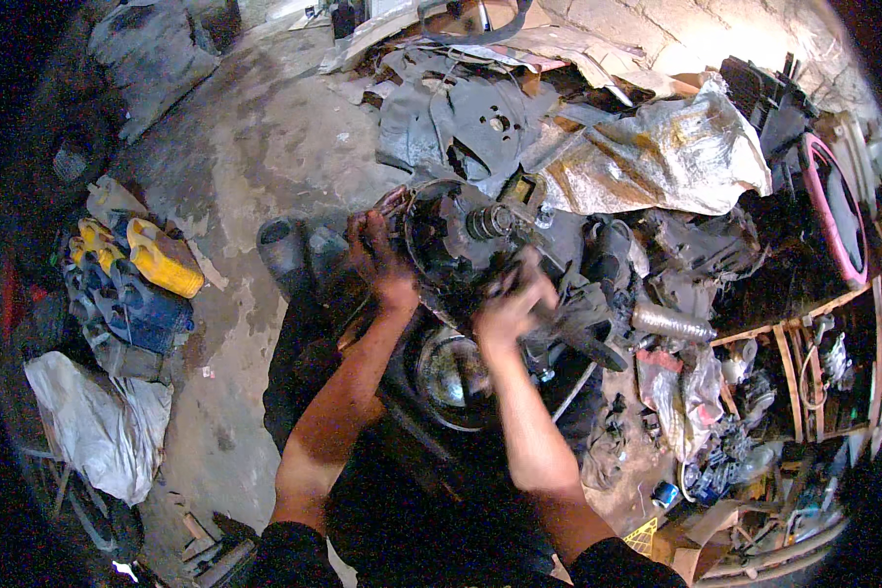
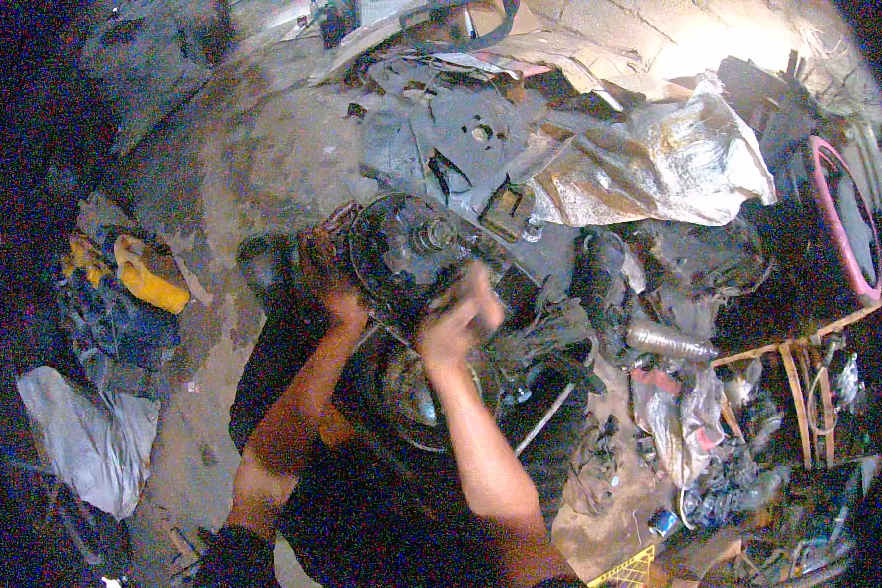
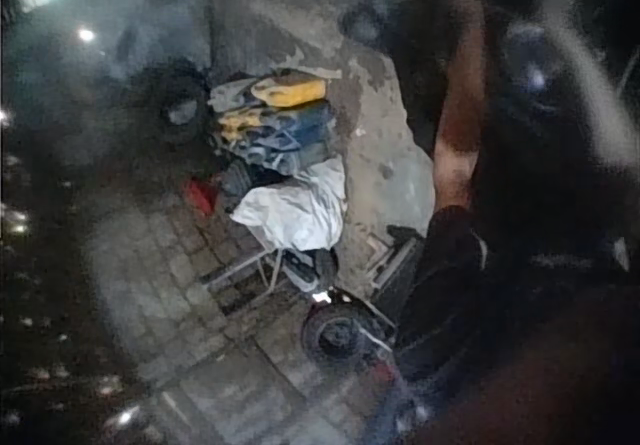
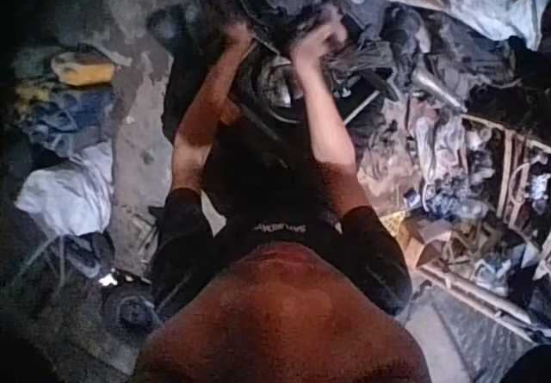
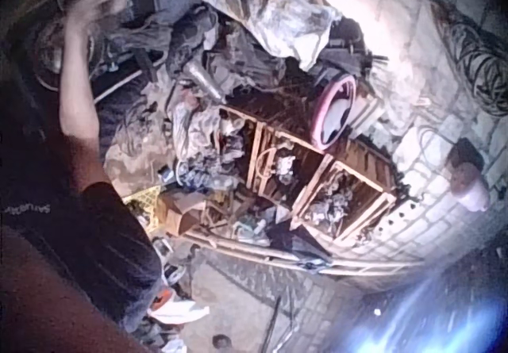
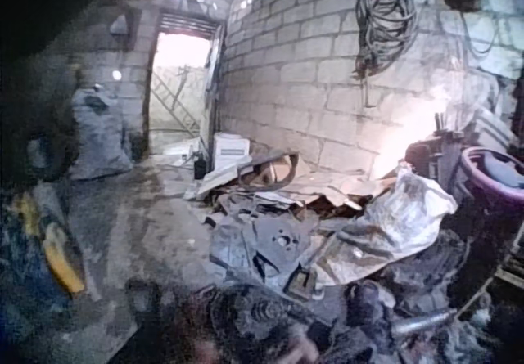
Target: The person uses a piece of metal to strike and loosen parts of a mechanical assembly, then handles and rotates gears and a large metal housing.
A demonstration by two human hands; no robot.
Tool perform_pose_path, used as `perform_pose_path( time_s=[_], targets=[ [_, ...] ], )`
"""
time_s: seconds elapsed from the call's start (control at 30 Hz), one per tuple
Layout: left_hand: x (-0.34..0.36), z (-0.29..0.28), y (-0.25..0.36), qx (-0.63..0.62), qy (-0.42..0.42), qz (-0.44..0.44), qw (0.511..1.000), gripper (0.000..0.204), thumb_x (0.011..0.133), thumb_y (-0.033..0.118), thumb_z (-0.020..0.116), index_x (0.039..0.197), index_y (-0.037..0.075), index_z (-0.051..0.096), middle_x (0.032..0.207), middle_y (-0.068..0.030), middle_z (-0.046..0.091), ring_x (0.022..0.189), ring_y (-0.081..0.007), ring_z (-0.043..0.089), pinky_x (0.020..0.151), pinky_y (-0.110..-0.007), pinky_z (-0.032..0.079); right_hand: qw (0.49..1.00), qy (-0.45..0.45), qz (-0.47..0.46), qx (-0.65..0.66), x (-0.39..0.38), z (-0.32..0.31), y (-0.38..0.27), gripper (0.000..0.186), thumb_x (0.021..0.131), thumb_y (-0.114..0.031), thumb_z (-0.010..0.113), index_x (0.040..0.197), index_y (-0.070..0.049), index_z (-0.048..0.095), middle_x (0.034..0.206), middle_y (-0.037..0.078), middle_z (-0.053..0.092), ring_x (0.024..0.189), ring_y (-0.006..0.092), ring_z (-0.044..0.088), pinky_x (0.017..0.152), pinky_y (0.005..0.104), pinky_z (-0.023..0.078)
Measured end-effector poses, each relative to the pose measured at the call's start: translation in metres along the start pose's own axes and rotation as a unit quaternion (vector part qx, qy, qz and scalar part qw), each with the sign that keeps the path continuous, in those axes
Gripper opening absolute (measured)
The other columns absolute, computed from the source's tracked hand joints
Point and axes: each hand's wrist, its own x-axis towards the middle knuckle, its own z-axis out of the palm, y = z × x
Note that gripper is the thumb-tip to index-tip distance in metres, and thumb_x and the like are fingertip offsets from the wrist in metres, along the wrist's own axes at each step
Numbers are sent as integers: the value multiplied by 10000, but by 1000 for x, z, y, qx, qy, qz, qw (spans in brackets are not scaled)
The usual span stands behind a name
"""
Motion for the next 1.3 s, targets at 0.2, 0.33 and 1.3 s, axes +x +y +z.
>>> perform_pose_path(
  time_s=[0.2,0.33,1.3],
  targets=[
    [-1,-1,-4,65,12,34,997,336,929,353,488,880,21,503,859,-118,514,840,-201,460,805,-351,380,973,99,193,83,67,2,27,288,907,-306,501,984,-28,508,834,74,550,749,212,540,639,355,435],
    [-3,2,-7,33,50,24,998,350,935,359,480,887,13,498,852,-122,511,829,-218,454,822,-360,372,925,154,268,220,60,8,-21,317,923,-357,415,828,-73,518,703,18,451,620,151,482,537,289,434],
    [13,-3,-22,-27,-41,62,997,298,926,329,516,833,47,487,777,-32,472,748,-154,429,735,-293,382,976,-82,96,179,-27,-47,33,280,922,-304,444,979,-31,475,910,99,531,825,206,489,777,352,399]
  ],
)
